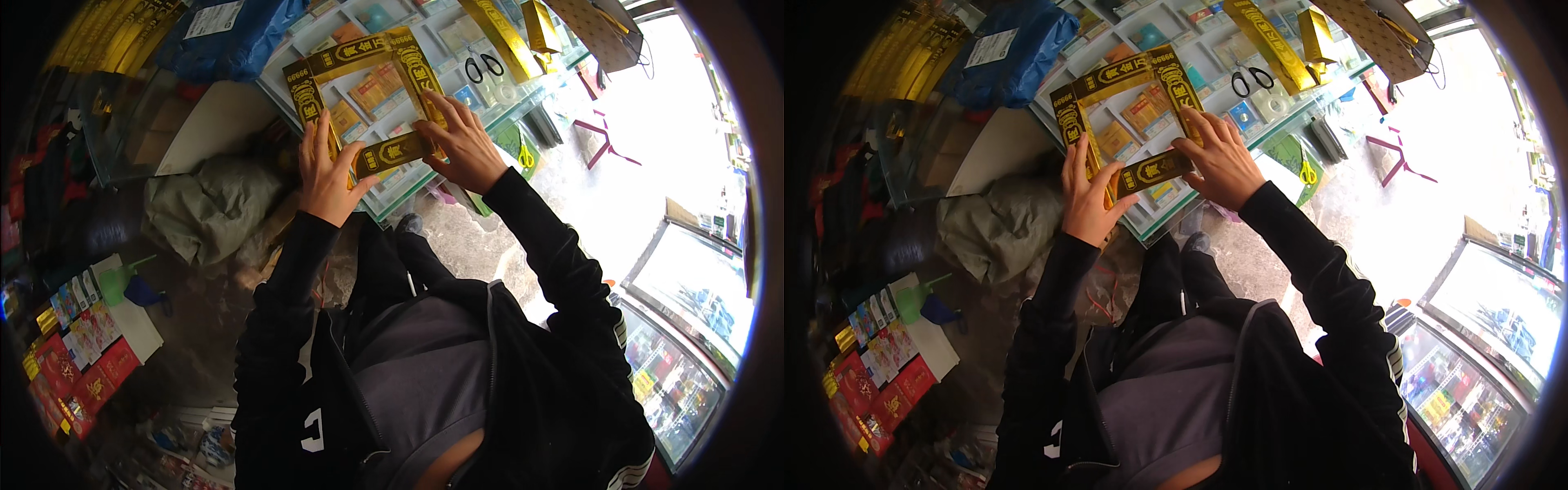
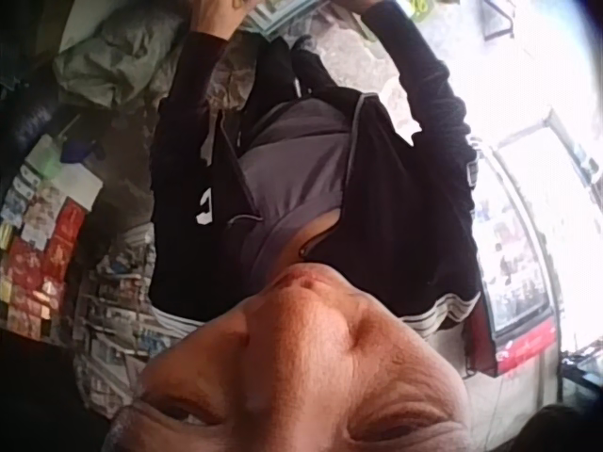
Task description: The person assembles rectangular frames from gold-colored paper strips on a glass counter. They apply clear adhesive tape to join the corners, trim excess tape with scissors, and place the completed frames on the counter.
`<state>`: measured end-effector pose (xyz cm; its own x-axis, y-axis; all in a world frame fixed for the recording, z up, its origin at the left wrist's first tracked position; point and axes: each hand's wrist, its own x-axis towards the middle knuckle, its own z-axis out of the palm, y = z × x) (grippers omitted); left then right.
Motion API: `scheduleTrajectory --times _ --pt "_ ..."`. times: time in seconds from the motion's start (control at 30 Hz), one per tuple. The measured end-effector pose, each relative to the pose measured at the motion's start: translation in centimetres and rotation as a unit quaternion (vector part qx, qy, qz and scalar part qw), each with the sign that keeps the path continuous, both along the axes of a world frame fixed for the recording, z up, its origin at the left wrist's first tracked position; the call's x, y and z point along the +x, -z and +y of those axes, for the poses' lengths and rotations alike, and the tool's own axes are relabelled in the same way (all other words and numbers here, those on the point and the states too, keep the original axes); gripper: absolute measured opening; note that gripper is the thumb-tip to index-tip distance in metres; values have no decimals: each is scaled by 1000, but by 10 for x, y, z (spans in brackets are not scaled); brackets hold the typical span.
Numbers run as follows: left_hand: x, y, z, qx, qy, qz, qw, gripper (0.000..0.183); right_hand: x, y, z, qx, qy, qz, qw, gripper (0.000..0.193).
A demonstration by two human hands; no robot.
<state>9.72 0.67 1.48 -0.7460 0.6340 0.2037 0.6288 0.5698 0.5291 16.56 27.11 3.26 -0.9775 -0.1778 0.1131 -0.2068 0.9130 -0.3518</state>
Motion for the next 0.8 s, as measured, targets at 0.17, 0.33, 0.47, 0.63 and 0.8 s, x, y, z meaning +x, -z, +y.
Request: scheduleTrajectory --times 0.17,0.33,0.47,0.63,0.8 --pt "1 0 -2 19 10 -4 1000 53 3 1 -3 -1 -14 2 1000 56" --pt "3 -2 -7 14 17 -22 1000 52 6 -4 -5 -9 -5 -10 1000 50" --pt "3 -2 -8 15 22 -25 999 52 8 -7 -6 -27 0 -21 999 49" --pt "1 1 -9 26 32 -29 999 51 8 -6 -6 -43 2 -22 999 49" --pt "-1 2 -9 38 40 -29 998 51 9 -5 -7 -44 12 -21 999 51"
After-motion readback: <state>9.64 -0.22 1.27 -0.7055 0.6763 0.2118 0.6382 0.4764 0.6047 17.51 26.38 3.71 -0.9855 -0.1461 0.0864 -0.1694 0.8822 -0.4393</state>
